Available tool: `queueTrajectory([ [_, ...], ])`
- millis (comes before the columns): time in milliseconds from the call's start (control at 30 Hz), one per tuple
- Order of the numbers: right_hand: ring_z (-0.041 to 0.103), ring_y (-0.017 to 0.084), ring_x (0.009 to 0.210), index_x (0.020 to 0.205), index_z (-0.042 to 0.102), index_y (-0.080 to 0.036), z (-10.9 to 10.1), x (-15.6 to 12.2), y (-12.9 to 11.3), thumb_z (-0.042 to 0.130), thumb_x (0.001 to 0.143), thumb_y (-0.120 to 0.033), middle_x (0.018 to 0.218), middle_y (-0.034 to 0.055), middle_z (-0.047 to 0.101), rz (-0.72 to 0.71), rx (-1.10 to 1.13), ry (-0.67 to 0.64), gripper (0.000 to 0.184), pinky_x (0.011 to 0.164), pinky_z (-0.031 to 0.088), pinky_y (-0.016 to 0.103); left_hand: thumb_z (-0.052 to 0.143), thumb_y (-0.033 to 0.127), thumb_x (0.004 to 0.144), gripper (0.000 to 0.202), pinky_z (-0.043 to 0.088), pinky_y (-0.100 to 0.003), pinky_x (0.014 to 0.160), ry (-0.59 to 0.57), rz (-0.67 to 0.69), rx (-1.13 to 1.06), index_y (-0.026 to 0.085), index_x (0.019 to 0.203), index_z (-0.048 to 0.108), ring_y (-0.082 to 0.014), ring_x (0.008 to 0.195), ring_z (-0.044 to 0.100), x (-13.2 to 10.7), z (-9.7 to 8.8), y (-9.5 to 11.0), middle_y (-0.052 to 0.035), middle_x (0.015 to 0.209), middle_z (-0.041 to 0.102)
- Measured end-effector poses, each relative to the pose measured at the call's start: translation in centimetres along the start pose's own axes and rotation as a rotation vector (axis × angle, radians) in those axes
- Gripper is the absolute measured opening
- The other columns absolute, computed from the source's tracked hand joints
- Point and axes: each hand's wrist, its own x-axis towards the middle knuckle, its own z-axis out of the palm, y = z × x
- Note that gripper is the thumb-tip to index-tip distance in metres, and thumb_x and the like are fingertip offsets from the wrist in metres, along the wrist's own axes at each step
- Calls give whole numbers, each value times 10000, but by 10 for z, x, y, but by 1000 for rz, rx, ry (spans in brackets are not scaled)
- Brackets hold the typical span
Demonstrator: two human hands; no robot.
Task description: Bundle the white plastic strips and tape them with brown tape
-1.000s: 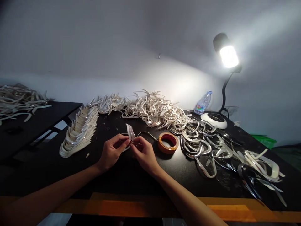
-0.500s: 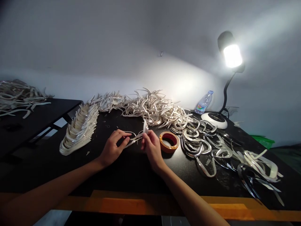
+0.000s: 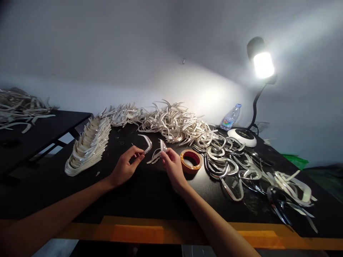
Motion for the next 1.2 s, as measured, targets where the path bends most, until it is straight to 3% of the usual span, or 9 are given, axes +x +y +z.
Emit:
queueTrajectory([
  [167, 412, 88, 521, 833, 585, -210, 9, -5, -3, 743, 871, -565, 654, -62, 495, 25, -5, -114, 390, 490, 329, 224, 562, 268, 1042, 117, 502, -319, 830, -78, -11, -87, 215, 1044, 666, -189, 904, 623, -5, 2, 5, -40, 956, 664],
  [600, 428, 82, 505, 861, 590, -210, 11, -6, -5, 760, 871, -561, 660, -61, 526, 37, 17, -135, 391, 490, 365, 226, 595, 281, 1023, 130, 503, -321, 825, -153, -12, -50, 207, 949, 672, -181, 848, 622, -6, 5, 3, -34, 913, 637],
  [800, 469, 102, 533, 845, 609, -205, 12, -8, -9, 771, 857, -561, 666, -47, 543, 40, -18, -156, 391, 507, 389, 239, 564, 319, 1036, 153, 501, -359, 941, -175, 16, -90, 211, 1024, 672, -215, 982, 643, -4, 2, 11, -58, 1021, 679],
  [967, 455, 98, 528, 873, 605, -209, 11, -9, -8, 737, 889, -558, 655, -49, 540, 91, 20, -246, 373, 517, 363, 238, 472, 410, 1085, 322, 484, -293, 761, -399, -145, -248, 189, 973, 679, -163, 771, 594, -7, 2, 14, -15, 853, 664],
  [1200, 447, 89, 529, 931, 599, -204, 8, -7, -7, 734, 875, -600, 682, -56, 543, 106, -13, -301, 423, 499, 338, 224, 441, 452, 1090, 367, 435, -263, 688, -413, -183, -288, 177, 962, 648, -137, 716, 504, -8, 3, 10, 5, 807, 588],
])
